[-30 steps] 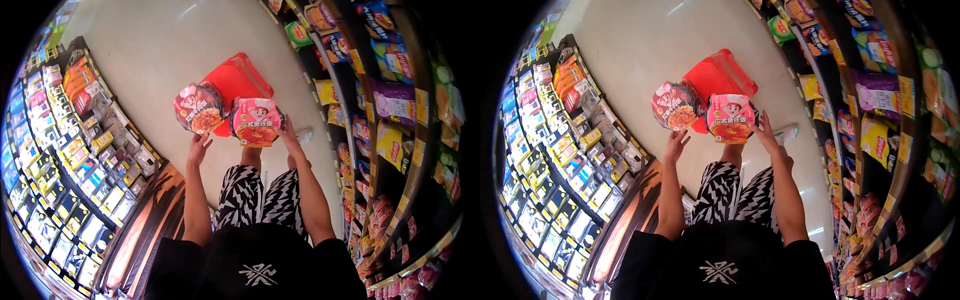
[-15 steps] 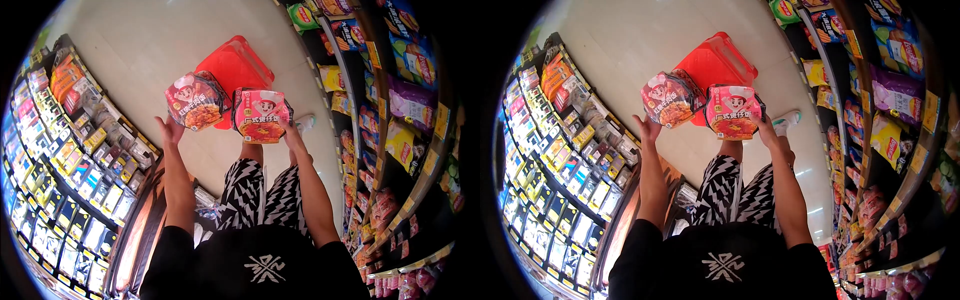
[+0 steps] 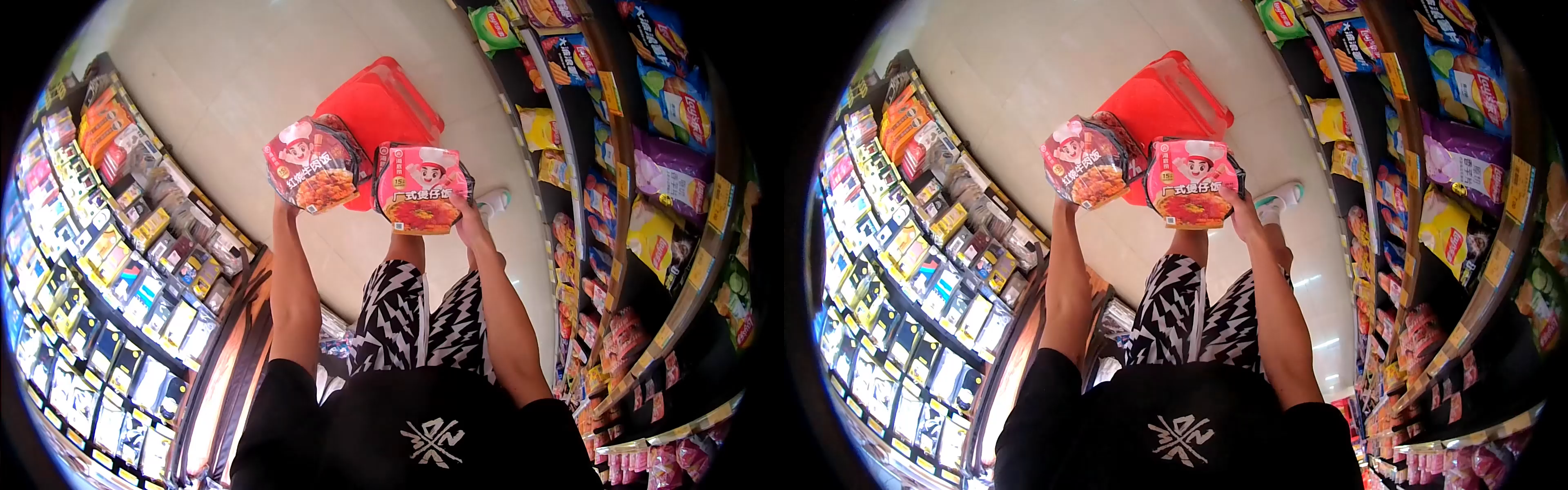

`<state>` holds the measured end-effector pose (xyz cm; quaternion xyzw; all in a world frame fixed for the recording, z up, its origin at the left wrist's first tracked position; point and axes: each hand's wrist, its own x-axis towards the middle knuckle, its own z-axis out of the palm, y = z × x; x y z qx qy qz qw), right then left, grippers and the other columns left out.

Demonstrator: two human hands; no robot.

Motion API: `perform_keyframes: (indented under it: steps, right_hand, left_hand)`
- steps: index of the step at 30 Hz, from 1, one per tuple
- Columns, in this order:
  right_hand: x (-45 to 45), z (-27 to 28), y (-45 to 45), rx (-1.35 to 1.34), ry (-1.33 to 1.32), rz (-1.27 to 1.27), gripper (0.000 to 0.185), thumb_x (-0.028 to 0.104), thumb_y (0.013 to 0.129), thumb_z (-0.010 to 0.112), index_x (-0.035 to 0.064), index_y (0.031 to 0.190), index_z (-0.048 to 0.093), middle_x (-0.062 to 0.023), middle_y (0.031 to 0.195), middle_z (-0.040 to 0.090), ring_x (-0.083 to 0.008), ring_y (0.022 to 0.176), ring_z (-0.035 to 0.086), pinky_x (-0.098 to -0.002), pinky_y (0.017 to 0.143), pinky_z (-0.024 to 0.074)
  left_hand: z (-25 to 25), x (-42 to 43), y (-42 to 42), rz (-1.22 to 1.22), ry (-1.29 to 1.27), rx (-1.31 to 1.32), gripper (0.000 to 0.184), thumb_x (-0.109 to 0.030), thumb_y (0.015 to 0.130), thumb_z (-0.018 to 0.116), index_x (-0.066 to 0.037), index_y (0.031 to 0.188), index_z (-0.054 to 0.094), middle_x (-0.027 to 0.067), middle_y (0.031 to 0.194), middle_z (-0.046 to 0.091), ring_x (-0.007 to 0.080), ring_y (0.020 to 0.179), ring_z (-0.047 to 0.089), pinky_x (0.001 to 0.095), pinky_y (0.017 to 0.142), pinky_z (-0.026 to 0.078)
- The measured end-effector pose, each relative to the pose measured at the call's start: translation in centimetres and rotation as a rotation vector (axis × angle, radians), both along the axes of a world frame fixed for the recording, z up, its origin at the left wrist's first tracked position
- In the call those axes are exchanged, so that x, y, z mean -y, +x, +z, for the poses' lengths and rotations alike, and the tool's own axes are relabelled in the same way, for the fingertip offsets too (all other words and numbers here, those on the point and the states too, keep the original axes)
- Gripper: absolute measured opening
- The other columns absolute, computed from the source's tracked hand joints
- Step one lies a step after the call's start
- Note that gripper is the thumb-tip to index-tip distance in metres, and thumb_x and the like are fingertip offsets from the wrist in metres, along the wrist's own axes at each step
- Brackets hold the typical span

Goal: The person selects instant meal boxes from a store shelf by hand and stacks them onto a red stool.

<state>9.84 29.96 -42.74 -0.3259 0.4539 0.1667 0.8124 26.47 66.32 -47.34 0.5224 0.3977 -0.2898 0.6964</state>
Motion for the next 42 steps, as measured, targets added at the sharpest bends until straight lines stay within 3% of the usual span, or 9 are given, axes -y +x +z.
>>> perform_keyframes:
  steps: [3,12,18,21,24,28,31,32,42]
  right_hand:
    - [-0.4,0.5,0.4,0.021,-0.009,-0.011,0.044,0.026,0.081,0.066,-0.002,0.113,0.053,-0.0069,0.107,0.059,-0.0143,0.1,0.055,-0.0283,0.088,0.0414]
    - [-1.5,0.7,1.9,0.086,-0.139,0.151,0.062,0.04,0.079,0.065,-0.0021,0.121,0.049,-0.0103,0.114,0.057,-0.0169,0.104,0.051,-0.0293,0.094,0.0369]
    - [-1.0,0.4,3.1,0.094,-0.142,0.228,0.062,0.04,0.081,0.064,0.0004,0.125,0.046,-0.0108,0.117,0.055,-0.0177,0.107,0.05,-0.0301,0.095,0.0367]
    - [-0.7,1.8,3.8,0.109,-0.299,0.352,0.059,0.034,0.082,0.064,0.0005,0.126,0.043,-0.0104,0.115,0.055,-0.0173,0.107,0.05,-0.0295,0.094,0.0378]
    - [-1.9,2.1,3.9,0.204,-0.442,0.209,0.054,0.03,0.084,0.063,0.0011,0.125,0.043,-0.0096,0.114,0.055,-0.0165,0.106,0.05,-0.0286,0.093,0.0391]
    - [-2.9,3.1,4.2,0.171,-0.484,0.164,0.052,0.03,0.087,0.061,0.0011,0.126,0.042,-0.0116,0.116,0.052,-0.0178,0.105,0.052,-0.0288,0.091,0.0404]
    - [-3.3,3.6,4.6,0.13,-0.599,0.185,0.054,0.033,0.088,0.058,0.0008,0.128,0.04,-0.0144,0.12,0.05,-0.021,0.109,0.05,-0.0309,0.094,0.0385]
    - [-3.4,3.6,4.7,0.135,-0.609,0.183,0.056,0.033,0.088,0.057,-0.0002,0.129,0.039,-0.0154,0.122,0.048,-0.022,0.111,0.049,-0.0315,0.095,0.0372]
    - [-5.4,3.5,5.5,0.168,-0.663,0.133,0.065,0.036,0.09,0.053,-0.007,0.132,0.03,-0.0203,0.129,0.041,-0.0275,0.12,0.041,-0.0331,0.102,0.0293]
  left_hand:
    - [0.3,-0.2,0.3,0.004,0.023,0.004,0.058,-0.049,0.095,0.027,-0.004,0.13,0.039,0.0107,0.129,0.048,0.0251,0.115,0.05,0.0424,0.097,0.041]
    - [1.5,-1.2,1.4,0.026,0.063,0.028,0.059,-0.05,0.095,0.027,-0.004,0.13,0.039,0.0106,0.129,0.048,0.025,0.115,0.05,0.042,0.097,0.041]
    - [1.9,-1.2,1.5,0.048,0.079,0.041,0.06,-0.05,0.095,0.027,-0.004,0.13,0.039,0.0105,0.129,0.048,0.025,0.115,0.05,0.0418,0.097,0.041]
    - [2.3,-1.0,1.6,0.086,0.101,0.072,0.06,-0.051,0.095,0.027,-0.004,0.13,0.039,0.0105,0.129,0.048,0.0249,0.115,0.05,0.0417,0.098,0.041]
    - [3.8,-0.6,2.4,0.191,0.104,0.164,0.06,-0.051,0.095,0.027,-0.004,0.13,0.039,0.0104,0.13,0.048,0.0249,0.116,0.05,0.0416,0.098,0.041]
    - [8.9,1.1,2.6,0.342,-0.139,0.322,0.064,-0.054,0.094,0.026,-0.003,0.13,0.039,0.0097,0.13,0.047,0.0246,0.115,0.05,0.0401,0.097,0.041]
    - [7.6,0.0,2.2,0.227,-0.145,0.142,0.062,-0.054,0.093,0.03,-0.004,0.128,0.041,0.0082,0.127,0.05,0.0222,0.113,0.052,0.0374,0.095,0.042]
    - [6.8,0.2,1.8,0.059,0.083,0.152,0.057,-0.05,0.094,0.036,-0.005,0.126,0.043,0.0068,0.122,0.054,0.0189,0.108,0.055,0.0341,0.092,0.044]
    - [7.4,0.7,1.9,0.016,0.041,0.129,0.052,-0.046,0.095,0.037,-0.004,0.124,0.044,0.0071,0.119,0.056,0.0166,0.103,0.057,0.032,0.09,0.046]
